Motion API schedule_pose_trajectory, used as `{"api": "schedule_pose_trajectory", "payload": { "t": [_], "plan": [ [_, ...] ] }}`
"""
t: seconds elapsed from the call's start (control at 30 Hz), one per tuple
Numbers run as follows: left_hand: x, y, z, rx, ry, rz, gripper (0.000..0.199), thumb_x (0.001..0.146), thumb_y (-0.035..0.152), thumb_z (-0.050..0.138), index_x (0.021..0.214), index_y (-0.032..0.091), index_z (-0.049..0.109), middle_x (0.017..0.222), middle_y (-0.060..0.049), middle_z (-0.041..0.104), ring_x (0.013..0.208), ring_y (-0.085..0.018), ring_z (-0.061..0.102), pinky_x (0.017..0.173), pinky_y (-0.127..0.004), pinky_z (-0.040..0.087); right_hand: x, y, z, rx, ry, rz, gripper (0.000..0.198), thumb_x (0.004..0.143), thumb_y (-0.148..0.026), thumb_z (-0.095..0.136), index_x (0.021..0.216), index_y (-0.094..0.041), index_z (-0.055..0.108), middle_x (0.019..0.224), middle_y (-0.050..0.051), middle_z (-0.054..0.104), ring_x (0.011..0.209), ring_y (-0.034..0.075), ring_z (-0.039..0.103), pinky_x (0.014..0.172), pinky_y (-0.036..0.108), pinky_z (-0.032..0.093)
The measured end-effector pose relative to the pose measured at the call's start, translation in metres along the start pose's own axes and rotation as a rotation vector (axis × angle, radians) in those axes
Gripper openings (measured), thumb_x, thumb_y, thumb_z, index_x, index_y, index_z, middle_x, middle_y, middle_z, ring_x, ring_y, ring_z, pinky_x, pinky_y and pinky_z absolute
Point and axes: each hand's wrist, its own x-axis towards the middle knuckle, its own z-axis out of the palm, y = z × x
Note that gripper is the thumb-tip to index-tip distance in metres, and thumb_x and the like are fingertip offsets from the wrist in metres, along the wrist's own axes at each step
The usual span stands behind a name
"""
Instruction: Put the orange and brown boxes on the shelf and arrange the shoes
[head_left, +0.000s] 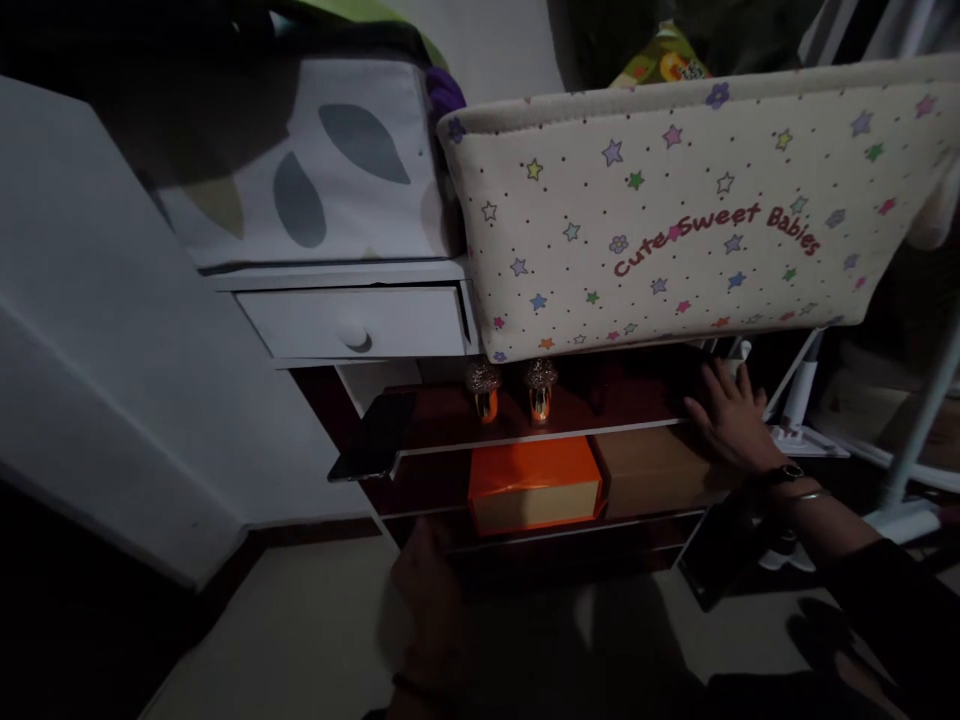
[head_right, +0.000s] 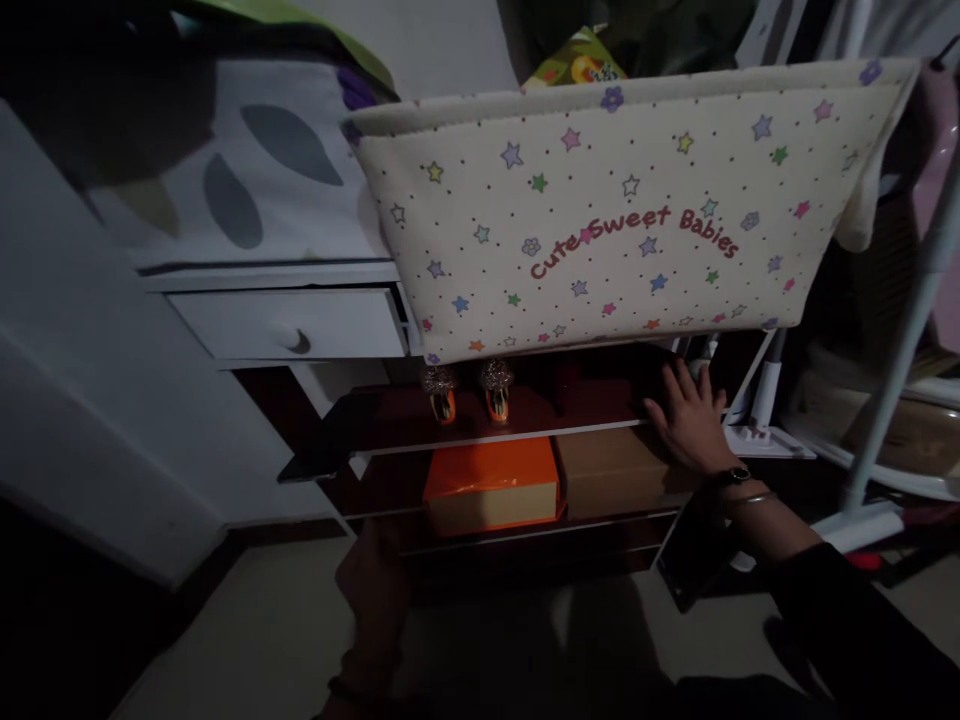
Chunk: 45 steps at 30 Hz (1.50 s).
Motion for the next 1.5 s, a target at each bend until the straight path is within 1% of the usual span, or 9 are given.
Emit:
{"api": "schedule_pose_trajectory", "payload": {
  "t": [0.13, 0.27, 0.47, 0.53, 0.8, 1.1, 1.27, 1.4, 1.5],
  "plan": [
    [0.002, 0.004, 0.002, 0.019, 0.003, 0.040, 0.042, 0.097, 0.040, 0.045, 0.060, 0.023, 0.053, 0.056, -0.002, 0.054, 0.054, -0.016, 0.048, 0.057, -0.029, 0.035, 0.003, -0.054, -0.022, 0.095, 0.074, -0.385, 0.071, 0.108, -0.038, 0.044, 0.172, -0.020, 0.018, 0.167, 0.022, 0.047, 0.158, 0.040, 0.037, 0.124, 0.073, 0.028],
    [0.000, 0.007, 0.005, 0.013, -0.012, 0.046, 0.041, 0.098, 0.036, 0.044, 0.060, 0.022, 0.054, 0.058, -0.002, 0.056, 0.055, -0.016, 0.049, 0.059, -0.029, 0.035, 0.022, -0.096, -0.029, 0.075, -0.109, -0.809, 0.066, 0.109, -0.029, 0.043, 0.172, -0.027, 0.023, 0.170, 0.013, 0.045, 0.158, 0.032, 0.040, 0.129, 0.066, 0.021],
    [0.003, 0.004, -0.006, 0.026, -0.014, 0.023, 0.034, 0.091, 0.027, 0.048, 0.058, 0.021, 0.055, 0.056, -0.003, 0.055, 0.055, -0.016, 0.047, 0.058, -0.029, 0.032, 0.024, -0.062, -0.008, -0.095, -0.001, -0.183, 0.063, 0.105, -0.037, 0.046, 0.162, -0.011, 0.041, 0.159, 0.031, 0.050, 0.142, 0.050, 0.050, 0.110, 0.078, 0.039],
    [0.004, 0.003, -0.007, 0.020, -0.029, 0.019, 0.030, 0.088, 0.024, 0.050, 0.059, 0.021, 0.056, 0.057, -0.004, 0.057, 0.056, -0.016, 0.047, 0.058, -0.029, 0.032, 0.020, -0.068, -0.012, -0.088, 0.037, -0.145, 0.063, 0.104, -0.035, 0.048, 0.162, -0.011, 0.041, 0.157, 0.030, 0.052, 0.144, 0.052, 0.047, 0.109, 0.081, 0.038],
    [-0.002, 0.011, 0.000, -0.013, -0.061, -0.007, 0.039, 0.095, 0.030, 0.044, 0.059, 0.022, 0.055, 0.058, -0.003, 0.056, 0.056, -0.017, 0.048, 0.059, -0.030, 0.034, 0.028, -0.191, -0.024, 0.212, -0.108, -0.962, 0.071, 0.102, -0.008, 0.041, 0.170, -0.020, 0.026, 0.171, 0.012, 0.044, 0.161, 0.026, 0.035, 0.131, 0.063, 0.020],
    [0.001, 0.005, -0.012, -0.046, -0.018, -0.031, 0.043, 0.098, 0.039, 0.045, 0.059, 0.022, 0.053, 0.057, -0.002, 0.054, 0.055, -0.016, 0.046, 0.058, -0.030, 0.034, 0.027, -0.134, 0.007, -0.006, -0.130, -0.392, 0.048, 0.105, -0.025, 0.047, 0.151, -0.013, 0.057, 0.152, 0.025, 0.060, 0.146, 0.043, 0.048, 0.116, 0.076, 0.034],
    [-0.001, 0.006, -0.004, -0.053, -0.056, -0.041, 0.044, 0.099, 0.037, 0.043, 0.059, 0.022, 0.054, 0.056, -0.002, 0.053, 0.054, -0.016, 0.046, 0.058, -0.029, 0.034, 0.022, -0.196, -0.020, 0.228, -0.053, -0.603, 0.055, 0.104, -0.017, 0.047, 0.159, -0.015, 0.049, 0.155, 0.022, 0.059, 0.147, 0.038, 0.049, 0.123, 0.075, 0.022],
    [-0.002, 0.009, 0.000, -0.022, -0.075, -0.027, 0.039, 0.096, 0.033, 0.047, 0.060, 0.021, 0.055, 0.056, -0.003, 0.056, 0.055, -0.016, 0.047, 0.058, -0.029, 0.033, 0.021, -0.256, -0.019, 0.392, -0.112, -1.011, 0.055, 0.104, -0.012, 0.047, 0.159, -0.020, 0.050, 0.164, 0.016, 0.053, 0.155, 0.028, 0.043, 0.126, 0.059, 0.031],
    [-0.001, 0.009, -0.002, -0.011, -0.070, -0.009, 0.036, 0.094, 0.032, 0.049, 0.060, 0.022, 0.056, 0.057, -0.003, 0.057, 0.055, -0.017, 0.048, 0.058, -0.029, 0.033, 0.017, -0.268, -0.009, 0.425, -0.116, -1.032, 0.050, 0.105, -0.010, 0.046, 0.153, -0.018, 0.056, 0.164, 0.017, 0.052, 0.155, 0.027, 0.043, 0.124, 0.057, 0.035]
  ]
}}
